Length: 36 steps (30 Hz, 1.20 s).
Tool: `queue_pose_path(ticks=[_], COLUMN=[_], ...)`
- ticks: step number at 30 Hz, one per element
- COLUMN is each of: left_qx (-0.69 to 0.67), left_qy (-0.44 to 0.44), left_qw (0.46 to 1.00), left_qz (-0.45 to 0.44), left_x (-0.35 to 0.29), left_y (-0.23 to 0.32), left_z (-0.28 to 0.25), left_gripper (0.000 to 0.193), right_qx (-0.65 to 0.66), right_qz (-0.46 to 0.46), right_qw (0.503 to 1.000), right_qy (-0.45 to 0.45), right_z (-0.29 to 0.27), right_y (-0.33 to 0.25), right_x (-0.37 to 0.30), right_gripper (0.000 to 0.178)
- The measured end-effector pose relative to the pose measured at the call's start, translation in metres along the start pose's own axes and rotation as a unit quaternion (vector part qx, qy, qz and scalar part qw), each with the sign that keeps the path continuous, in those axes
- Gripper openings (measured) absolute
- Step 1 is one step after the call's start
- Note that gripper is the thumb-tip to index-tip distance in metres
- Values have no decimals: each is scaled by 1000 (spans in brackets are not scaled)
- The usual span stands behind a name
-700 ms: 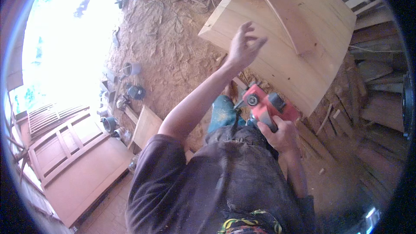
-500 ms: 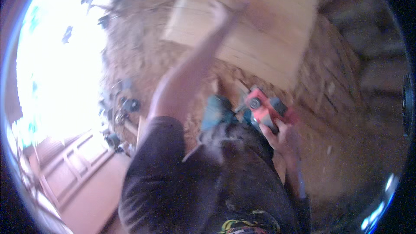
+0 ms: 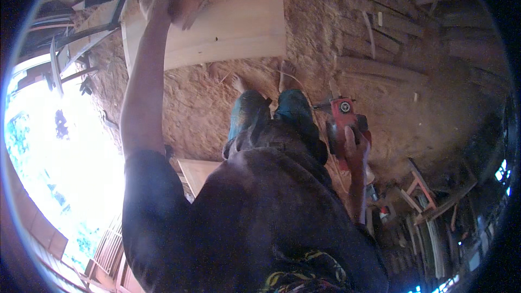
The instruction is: The person uses a red electric sander to smooth the surface of a wooden plank on a workbench. They repeatedly move the sander across the wood, reposition the plank, and continue sanding different sections.
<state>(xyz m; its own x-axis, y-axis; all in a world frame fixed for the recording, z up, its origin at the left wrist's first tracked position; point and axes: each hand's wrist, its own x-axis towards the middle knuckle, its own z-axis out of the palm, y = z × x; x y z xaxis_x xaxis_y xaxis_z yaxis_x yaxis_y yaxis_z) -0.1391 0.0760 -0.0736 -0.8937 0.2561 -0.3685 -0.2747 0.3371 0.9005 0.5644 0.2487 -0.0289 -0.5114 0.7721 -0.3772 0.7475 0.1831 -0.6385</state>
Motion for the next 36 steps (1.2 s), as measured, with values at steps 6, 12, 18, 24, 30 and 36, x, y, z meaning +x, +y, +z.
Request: queue_pose_path(ticks=[6, 12, 18, 24, 30, 36], left_qx=[-312, -415, -561, -621, -620, -600], left_qy=[27, 114, 93, 116, 200, 165], left_qw=[947, 903, 822, 773, 757, 780], left_qz=[68, 17, 21, -61, -60, -66], left_x=[-195, -309, -345, -353, -314, -241], left_y=[35, -14, -120, -152, -201, -186], left_z=[-34, -72, -65, -46, -55, -75], left_gripper=[47, 68, 67, 57, 50, 54], right_qx=[74, 8, -94, -53, -11, -85], right_qz=[80, -27, 62, 60, -1, -26], right_qw=[992, 997, 972, 970, 975, 973], right_qy=[-58, -74, -204, -228, -224, -212], right_z=[-13, 11, 5, -6, 4, 4], right_y=[29, 42, -4, -13, -39, -36], right_x=[19, 81, 127, 147, 128, 117], right_gripper=[40, 50, 59, 56, 49, 61])
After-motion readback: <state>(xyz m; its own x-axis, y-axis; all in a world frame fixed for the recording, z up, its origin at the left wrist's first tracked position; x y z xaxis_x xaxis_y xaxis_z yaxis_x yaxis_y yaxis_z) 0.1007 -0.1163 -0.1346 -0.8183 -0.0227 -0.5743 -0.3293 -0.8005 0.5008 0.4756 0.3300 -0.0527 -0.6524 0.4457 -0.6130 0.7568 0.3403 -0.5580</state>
